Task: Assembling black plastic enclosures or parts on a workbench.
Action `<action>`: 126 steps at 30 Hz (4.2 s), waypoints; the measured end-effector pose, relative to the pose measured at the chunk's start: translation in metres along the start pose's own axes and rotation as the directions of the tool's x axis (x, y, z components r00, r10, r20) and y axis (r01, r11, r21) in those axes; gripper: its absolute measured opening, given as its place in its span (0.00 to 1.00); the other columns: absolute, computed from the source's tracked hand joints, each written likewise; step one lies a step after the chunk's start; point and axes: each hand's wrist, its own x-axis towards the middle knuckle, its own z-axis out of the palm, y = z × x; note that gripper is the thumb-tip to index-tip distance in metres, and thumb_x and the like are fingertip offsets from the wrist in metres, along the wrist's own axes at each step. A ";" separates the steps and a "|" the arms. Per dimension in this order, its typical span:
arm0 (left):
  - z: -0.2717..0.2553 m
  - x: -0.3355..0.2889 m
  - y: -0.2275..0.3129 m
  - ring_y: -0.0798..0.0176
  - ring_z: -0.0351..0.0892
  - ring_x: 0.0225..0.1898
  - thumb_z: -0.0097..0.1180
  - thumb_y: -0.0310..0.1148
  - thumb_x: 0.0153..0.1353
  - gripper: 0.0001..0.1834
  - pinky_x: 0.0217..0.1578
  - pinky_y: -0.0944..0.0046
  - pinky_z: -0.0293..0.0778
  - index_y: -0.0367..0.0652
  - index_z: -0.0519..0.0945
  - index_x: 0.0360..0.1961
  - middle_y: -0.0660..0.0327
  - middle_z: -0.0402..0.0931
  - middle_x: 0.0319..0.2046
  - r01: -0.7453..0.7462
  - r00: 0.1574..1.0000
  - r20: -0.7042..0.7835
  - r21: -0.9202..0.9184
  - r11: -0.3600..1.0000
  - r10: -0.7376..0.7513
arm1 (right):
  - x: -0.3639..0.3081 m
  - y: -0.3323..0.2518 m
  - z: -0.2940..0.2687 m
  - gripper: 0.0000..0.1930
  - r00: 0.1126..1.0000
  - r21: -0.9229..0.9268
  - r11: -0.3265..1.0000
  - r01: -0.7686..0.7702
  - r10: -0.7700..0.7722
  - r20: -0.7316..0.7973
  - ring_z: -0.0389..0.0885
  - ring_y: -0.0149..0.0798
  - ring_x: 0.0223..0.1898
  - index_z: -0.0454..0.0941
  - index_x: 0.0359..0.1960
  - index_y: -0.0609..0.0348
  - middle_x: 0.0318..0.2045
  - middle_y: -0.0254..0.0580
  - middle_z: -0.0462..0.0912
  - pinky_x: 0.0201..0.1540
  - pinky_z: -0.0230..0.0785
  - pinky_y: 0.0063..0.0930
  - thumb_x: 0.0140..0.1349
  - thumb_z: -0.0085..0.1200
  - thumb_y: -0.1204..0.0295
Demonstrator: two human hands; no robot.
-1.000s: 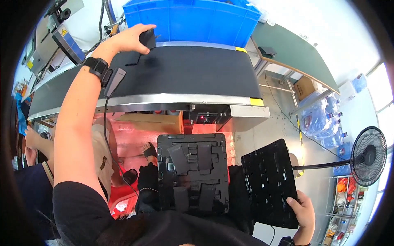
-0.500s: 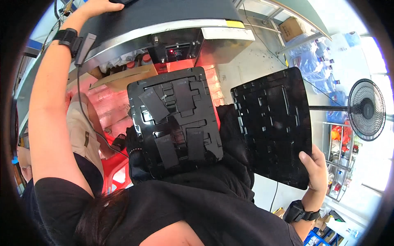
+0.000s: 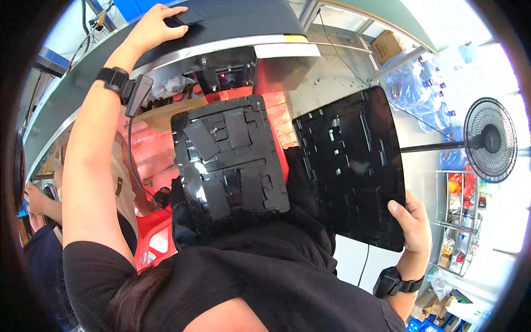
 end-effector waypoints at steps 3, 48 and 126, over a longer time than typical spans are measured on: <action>-0.011 -0.027 0.013 0.49 0.74 0.42 0.66 0.43 0.43 0.28 0.47 0.59 0.69 0.42 0.81 0.47 0.48 0.75 0.35 0.046 0.983 -0.166 -0.176 0.983 -0.075 | -0.012 -0.004 -0.001 0.26 0.987 -0.010 0.990 0.144 -0.143 0.073 0.74 0.31 0.48 0.69 0.55 0.70 0.48 0.41 0.78 0.53 0.64 0.25 0.57 0.57 0.69; -0.115 -0.300 -0.039 0.57 0.74 0.47 0.52 0.37 0.59 0.13 0.45 0.57 0.73 0.42 0.77 0.42 0.58 0.75 0.40 -0.084 0.577 -0.190 -0.981 0.174 -0.794 | 0.120 0.036 0.195 0.21 0.566 -0.464 0.325 0.824 -0.428 0.704 0.76 0.46 0.43 0.78 0.39 0.61 0.40 0.48 0.76 0.45 0.70 0.34 0.45 0.67 0.63; 0.055 -0.212 0.074 0.59 0.69 0.50 0.55 0.36 0.42 0.13 0.49 0.63 0.70 0.48 0.75 0.32 0.66 0.72 0.42 -0.884 0.467 0.217 0.083 0.460 0.857 | 0.088 0.089 0.250 0.22 0.132 -0.357 -0.256 0.898 -0.618 0.775 0.68 0.45 0.59 0.73 0.52 0.58 0.52 0.49 0.72 0.63 0.53 0.52 0.59 0.54 0.61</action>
